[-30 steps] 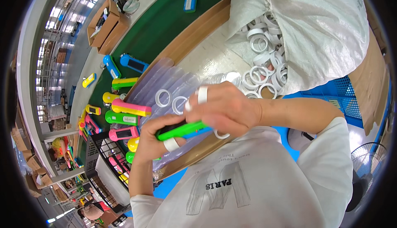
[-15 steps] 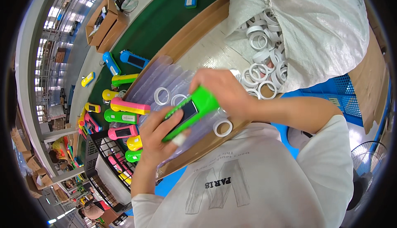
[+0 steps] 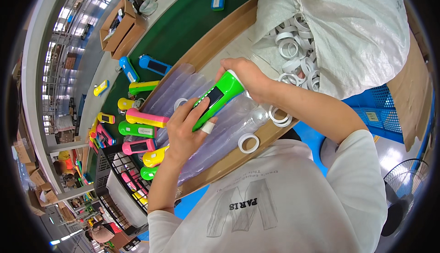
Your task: Assembling colorful solar-powered flashlights by attaching plastic components at a factory workbench.
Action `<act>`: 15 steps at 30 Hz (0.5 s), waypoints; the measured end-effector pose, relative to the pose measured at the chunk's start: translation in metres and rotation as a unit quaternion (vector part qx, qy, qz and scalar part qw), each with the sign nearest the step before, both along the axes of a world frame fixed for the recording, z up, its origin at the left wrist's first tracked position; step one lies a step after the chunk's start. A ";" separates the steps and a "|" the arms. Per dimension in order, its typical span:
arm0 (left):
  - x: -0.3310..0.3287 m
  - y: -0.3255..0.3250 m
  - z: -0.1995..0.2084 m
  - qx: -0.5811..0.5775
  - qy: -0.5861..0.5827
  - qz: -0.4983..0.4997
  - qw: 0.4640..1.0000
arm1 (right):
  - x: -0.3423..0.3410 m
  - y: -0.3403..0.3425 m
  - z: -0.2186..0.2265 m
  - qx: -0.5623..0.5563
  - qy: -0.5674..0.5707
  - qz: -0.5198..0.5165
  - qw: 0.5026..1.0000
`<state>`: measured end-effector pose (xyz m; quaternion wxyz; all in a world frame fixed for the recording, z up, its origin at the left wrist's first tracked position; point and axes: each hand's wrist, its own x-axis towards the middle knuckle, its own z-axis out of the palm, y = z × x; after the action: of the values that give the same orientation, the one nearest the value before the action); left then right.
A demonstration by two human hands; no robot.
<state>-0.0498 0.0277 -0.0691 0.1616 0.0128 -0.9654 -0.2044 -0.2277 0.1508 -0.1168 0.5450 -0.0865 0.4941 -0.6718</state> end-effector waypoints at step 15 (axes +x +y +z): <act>0.044 0.061 -0.020 0.868 -0.073 0.143 0.469 | 0.042 0.003 0.019 -0.203 -0.088 -0.061 0.973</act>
<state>-0.0054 0.0886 -0.0893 0.0239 0.2994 -0.2853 -0.9101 -0.1856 0.1534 -0.0976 0.5153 -0.1050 0.3016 -0.7953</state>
